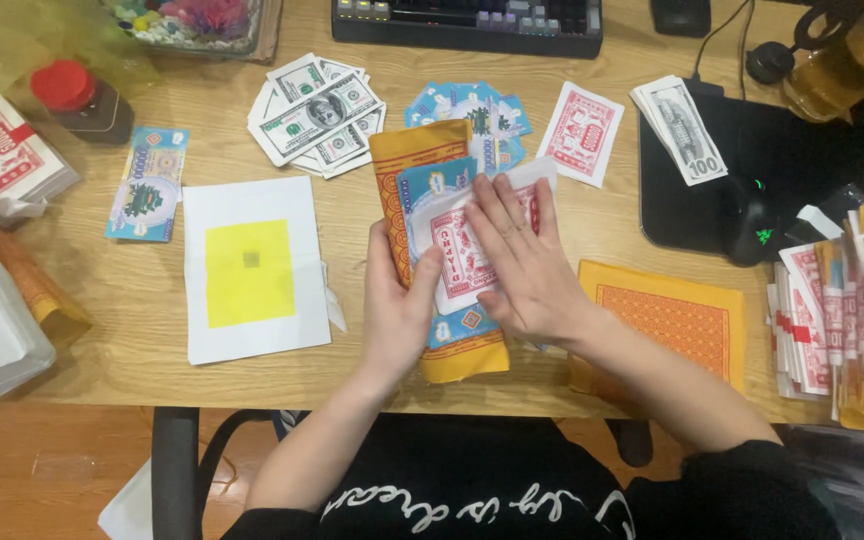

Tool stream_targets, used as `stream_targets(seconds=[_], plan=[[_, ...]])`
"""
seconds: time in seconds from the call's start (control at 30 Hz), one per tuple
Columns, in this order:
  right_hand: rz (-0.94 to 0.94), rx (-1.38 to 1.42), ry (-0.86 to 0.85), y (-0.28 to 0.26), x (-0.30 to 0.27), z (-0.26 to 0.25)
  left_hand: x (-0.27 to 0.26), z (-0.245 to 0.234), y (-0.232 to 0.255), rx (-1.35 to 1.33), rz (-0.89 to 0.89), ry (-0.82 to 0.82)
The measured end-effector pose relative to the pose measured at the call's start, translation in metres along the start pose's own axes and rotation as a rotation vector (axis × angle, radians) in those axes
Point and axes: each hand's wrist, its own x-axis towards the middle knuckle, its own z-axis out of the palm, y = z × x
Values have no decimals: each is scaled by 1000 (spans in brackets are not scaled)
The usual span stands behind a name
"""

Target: Organizing and folding ritual paper and hell bank notes on a desk

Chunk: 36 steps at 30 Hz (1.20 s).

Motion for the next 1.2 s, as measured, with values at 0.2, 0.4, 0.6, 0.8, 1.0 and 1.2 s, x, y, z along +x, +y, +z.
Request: stream_targets(seconds=[0.2,0.4,0.6,0.8,1.0,1.2], plan=[[133,340,44,0,13,2,-12,14,14,160,-145,37],[456,754,298,-19,5,-5,-9,1,-9,-65,19,-42],[603,843,269,-21,0,0,-7,-4,-22,-169,38,-203],[494,472,201,-25,15,-26,-5,-9,-10,-103,78,-230],[574,588,163,-32,5,-17,-9,-9,-24,-74,68,-294],[526,568,302,-12,-25,10,-6,-5,5,40,70,-358]])
